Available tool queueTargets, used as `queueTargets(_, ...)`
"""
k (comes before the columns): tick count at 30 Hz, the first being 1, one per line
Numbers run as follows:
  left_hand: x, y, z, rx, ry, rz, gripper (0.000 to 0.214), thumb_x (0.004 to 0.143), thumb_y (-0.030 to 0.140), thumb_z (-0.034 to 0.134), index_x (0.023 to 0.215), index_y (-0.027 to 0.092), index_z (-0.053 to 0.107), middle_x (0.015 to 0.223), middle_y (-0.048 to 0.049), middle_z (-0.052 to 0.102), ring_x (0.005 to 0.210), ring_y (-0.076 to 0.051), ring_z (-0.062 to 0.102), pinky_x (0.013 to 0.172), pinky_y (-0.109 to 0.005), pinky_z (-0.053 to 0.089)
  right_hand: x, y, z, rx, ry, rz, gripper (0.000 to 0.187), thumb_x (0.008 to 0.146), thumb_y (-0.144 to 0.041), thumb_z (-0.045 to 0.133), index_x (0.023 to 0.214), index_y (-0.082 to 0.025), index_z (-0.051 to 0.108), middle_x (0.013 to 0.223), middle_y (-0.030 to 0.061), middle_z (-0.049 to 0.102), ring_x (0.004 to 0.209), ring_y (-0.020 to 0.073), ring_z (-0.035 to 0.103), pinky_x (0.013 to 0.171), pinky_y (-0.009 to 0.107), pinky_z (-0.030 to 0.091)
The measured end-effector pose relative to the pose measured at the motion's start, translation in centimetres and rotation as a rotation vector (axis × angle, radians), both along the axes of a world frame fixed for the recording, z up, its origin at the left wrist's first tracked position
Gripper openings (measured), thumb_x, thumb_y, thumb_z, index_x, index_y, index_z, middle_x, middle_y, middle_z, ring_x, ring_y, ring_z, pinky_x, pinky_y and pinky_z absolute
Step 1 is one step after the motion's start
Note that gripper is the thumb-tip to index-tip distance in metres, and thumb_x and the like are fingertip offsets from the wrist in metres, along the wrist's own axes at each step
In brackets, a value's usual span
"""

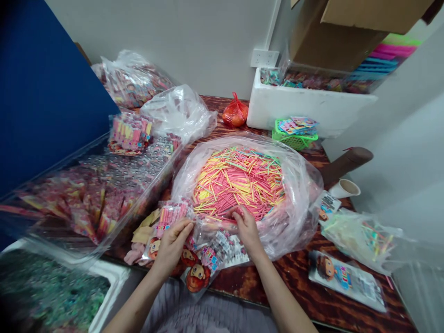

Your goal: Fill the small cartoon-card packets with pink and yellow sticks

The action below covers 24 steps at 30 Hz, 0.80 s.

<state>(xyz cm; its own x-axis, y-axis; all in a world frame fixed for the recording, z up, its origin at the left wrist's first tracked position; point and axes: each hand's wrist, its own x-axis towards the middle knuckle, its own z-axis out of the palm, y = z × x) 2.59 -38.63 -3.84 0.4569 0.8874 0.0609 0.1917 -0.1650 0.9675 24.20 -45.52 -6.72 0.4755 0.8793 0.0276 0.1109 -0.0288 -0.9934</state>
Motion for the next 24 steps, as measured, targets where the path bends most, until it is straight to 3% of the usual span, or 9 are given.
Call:
queueTargets(3,0.0,-0.1,0.3,0.031,0.012,-0.034,0.024,0.092,0.031,0.050,0.081,0.018,0.066,0.077,-0.0018,0.059,0.075,-0.015,0.056,0.070,-0.025,0.042,-0.6,1.0,2.8,0.080,0.180,-0.076,0.019,0.088,-0.038,0.056,0.091,-0.021,0.063,0.089,0.0077,0.072,0.087,0.0237,0.066,0.083,0.039,0.051)
queueTargets(7,0.5,-0.4,0.3,0.016,0.015,-0.072,0.022,0.093,0.030,0.050,0.084,0.018,0.066,0.080,-0.0022,0.060,0.077,-0.016,0.056,0.071,-0.025,0.043,-2.3,2.9,5.9,0.172,0.382,0.049,0.023,0.090,-0.043,0.053,0.089,-0.022,0.064,0.091,0.0081,0.072,0.096,0.0250,0.066,0.087,0.043,0.050)
queueTargets(11,0.8,-0.7,0.6,-0.039,-0.015,-0.071,0.023,0.092,0.031,0.051,0.080,0.017,0.065,0.076,-0.0008,0.058,0.073,-0.014,0.054,0.067,-0.024,0.042,-4.3,3.8,6.8,0.142,0.565,0.153,0.027,0.088,-0.049,0.055,0.091,-0.023,0.063,0.089,0.0073,0.072,0.096,0.0260,0.067,0.088,0.048,0.050)
queueTargets(15,0.6,-0.8,0.9,-0.070,-0.031,-0.060,0.024,0.091,0.031,0.052,0.081,0.016,0.067,0.075,-0.0008,0.059,0.072,-0.014,0.055,0.066,-0.023,0.042,-5.7,2.9,7.2,0.029,0.678,0.192,0.024,0.081,-0.043,0.065,0.083,-0.019,0.068,0.088,0.0083,0.073,0.099,0.0267,0.066,0.096,0.046,0.046)
queueTargets(20,0.3,-0.8,0.6,-0.060,-0.087,-0.040,0.021,0.091,0.031,0.054,0.086,0.017,0.069,0.082,-0.0022,0.063,0.078,-0.015,0.058,0.072,-0.024,0.045,-6.4,1.3,8.3,-0.079,0.525,0.253,0.026,0.077,-0.036,0.071,0.097,-0.019,0.068,0.108,0.0063,0.070,0.110,0.0237,0.059,0.103,0.040,0.038)
queueTargets(24,0.0,-0.7,0.5,-0.057,-0.180,-0.005,0.017,0.089,0.028,0.057,0.092,0.018,0.071,0.092,-0.0038,0.067,0.089,-0.017,0.061,0.081,-0.026,0.047,-6.6,0.7,9.1,-0.072,0.331,0.226,0.042,0.084,-0.034,0.064,0.124,-0.028,0.053,0.123,0.0043,0.062,0.120,0.0211,0.053,0.101,0.038,0.041)
